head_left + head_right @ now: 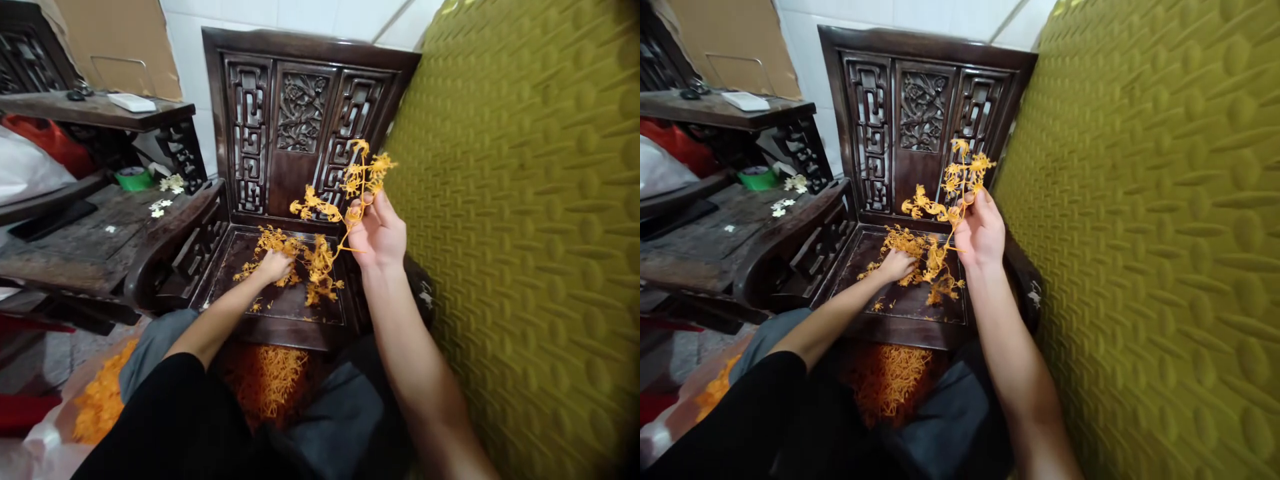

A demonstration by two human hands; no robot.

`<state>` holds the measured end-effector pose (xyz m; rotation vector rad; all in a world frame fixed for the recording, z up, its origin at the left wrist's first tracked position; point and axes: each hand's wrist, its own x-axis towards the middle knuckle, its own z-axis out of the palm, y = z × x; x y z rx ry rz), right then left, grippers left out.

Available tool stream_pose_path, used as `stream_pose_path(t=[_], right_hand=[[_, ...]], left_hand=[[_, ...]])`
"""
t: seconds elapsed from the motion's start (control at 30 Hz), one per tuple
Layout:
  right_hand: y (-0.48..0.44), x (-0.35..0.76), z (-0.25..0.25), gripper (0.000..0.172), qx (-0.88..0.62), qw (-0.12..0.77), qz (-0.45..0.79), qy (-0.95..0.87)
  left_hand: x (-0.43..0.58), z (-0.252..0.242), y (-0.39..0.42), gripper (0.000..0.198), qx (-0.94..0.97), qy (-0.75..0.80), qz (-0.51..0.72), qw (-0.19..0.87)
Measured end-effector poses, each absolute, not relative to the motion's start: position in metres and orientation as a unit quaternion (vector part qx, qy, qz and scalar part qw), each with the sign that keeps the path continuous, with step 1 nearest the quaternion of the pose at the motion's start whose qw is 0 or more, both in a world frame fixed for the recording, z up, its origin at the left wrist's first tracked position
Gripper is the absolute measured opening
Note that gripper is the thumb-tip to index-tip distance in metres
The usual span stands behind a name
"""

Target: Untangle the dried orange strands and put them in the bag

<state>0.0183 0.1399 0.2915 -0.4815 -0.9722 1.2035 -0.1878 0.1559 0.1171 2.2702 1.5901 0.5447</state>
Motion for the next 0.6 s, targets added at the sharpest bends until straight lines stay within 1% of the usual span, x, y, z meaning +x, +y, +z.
stream_pose_path(t=[0.07, 0.13, 0.17, 0.2, 0.27, 0.3, 0.33, 0.37, 0.43, 0.47, 0.5, 0.6], right_hand=[[0.135, 0.024, 0.292, 0.013, -0.219, 0.683, 0.54, -0.441], [0.129, 0.024, 0.29, 0.01, -0.223, 0.672, 0.553, -0.44], [0.126, 0.022, 0.289, 0.01, -0.228, 0.665, 0.56, -0.439], [0.123, 0.019, 0.286, 0.013, -0.235, 0.658, 0.566, -0.437], [0.117, 0.011, 0.279, 0.021, -0.254, 0.646, 0.573, -0.435], [0.115, 0.006, 0.276, 0.024, -0.263, 0.64, 0.578, -0.433], [0.112, 0.001, 0.272, 0.025, -0.268, 0.633, 0.585, -0.43], [0.11, -0.004, 0.268, 0.025, -0.269, 0.628, 0.594, -0.425], [0.105, -0.015, 0.26, 0.025, -0.265, 0.618, 0.613, -0.414], [0.102, -0.02, 0.256, 0.025, -0.262, 0.614, 0.62, -0.412], [0.099, -0.025, 0.252, 0.025, -0.257, 0.61, 0.625, -0.413], [0.092, -0.037, 0.24, 0.024, -0.242, 0.598, 0.642, -0.414]], left_hand=[[-0.188, 0.123, 0.161, 0.026, 0.771, 0.572, 0.23, 0.16], [-0.185, 0.14, 0.164, 0.034, 0.753, 0.574, 0.277, 0.163], [-0.184, 0.151, 0.163, 0.037, 0.739, 0.567, 0.315, 0.182], [-0.184, 0.163, 0.159, 0.041, 0.718, 0.556, 0.358, 0.216], [-0.187, 0.188, 0.142, 0.046, 0.643, 0.528, 0.445, 0.331], [-0.19, 0.2, 0.13, 0.05, 0.607, 0.525, 0.462, 0.378], [-0.194, 0.21, 0.117, 0.054, 0.586, 0.533, 0.458, 0.404], [-0.198, 0.217, 0.102, 0.055, 0.583, 0.549, 0.449, 0.396], [-0.204, 0.225, 0.075, 0.05, 0.592, 0.562, 0.455, 0.356], [-0.205, 0.224, 0.064, 0.046, 0.592, 0.551, 0.469, 0.354], [-0.203, 0.222, 0.056, 0.043, 0.59, 0.524, 0.484, 0.377], [-0.186, 0.208, 0.049, 0.042, 0.568, 0.404, 0.513, 0.501]])
